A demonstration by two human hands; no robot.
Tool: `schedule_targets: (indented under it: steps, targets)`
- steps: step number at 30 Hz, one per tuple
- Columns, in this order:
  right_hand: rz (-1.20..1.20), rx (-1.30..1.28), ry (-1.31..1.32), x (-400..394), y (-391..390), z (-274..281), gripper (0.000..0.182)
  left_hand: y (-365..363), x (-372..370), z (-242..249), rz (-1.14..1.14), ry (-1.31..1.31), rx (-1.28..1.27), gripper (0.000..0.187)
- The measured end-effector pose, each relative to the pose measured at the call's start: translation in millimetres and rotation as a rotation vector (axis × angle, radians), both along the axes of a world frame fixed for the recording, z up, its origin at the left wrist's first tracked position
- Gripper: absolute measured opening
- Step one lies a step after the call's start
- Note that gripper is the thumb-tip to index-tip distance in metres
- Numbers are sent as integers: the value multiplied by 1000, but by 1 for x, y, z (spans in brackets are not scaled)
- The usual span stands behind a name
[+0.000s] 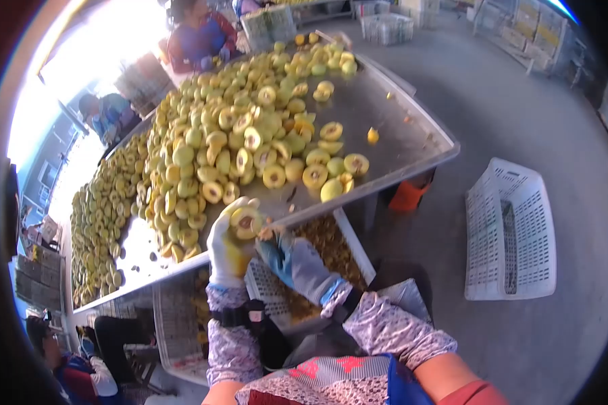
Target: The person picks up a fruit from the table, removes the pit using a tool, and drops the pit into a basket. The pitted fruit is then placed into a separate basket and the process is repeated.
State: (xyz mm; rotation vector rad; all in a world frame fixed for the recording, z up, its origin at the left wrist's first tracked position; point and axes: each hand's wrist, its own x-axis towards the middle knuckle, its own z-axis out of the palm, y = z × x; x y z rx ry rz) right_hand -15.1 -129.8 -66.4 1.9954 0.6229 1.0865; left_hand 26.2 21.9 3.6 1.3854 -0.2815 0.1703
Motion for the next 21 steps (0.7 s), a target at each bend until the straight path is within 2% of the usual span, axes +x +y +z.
schedule_targets:
  steps: [1,2,4,8,10,15,18,20,21]
  targets:
    - [81,443,292,-3,3,10,34,-4,2,-14,62,-188,278,40]
    - [150,882,578,-5,4,23,32,-15,-6,-3,-75,189,-289,30]
    - [260,1764,1128,-9,5,37,27,-20,-9,0,-85,282,-349,30]
    - [220,1826,1203,-9,10,33,30,-19,-6,-8,-70,330,-473,35]
    - [380,1954,1189,-9,13,38,33,-21,-10,-6,-47,336,-499,34]
    - [280,1924,1199,-10,16,28,44,-30,-15,4,36,429,-548,29]
    - [274,1966,1271,-10,19,25,42,-31,-15,4,65,409,-472,28]
    - [345,1973,1223,-13,19,33,35,-32,-13,-3,79,370,-415,30]
    - [396,2015,1269,-12,23,20,33,-32,-15,-6,101,314,-354,24]
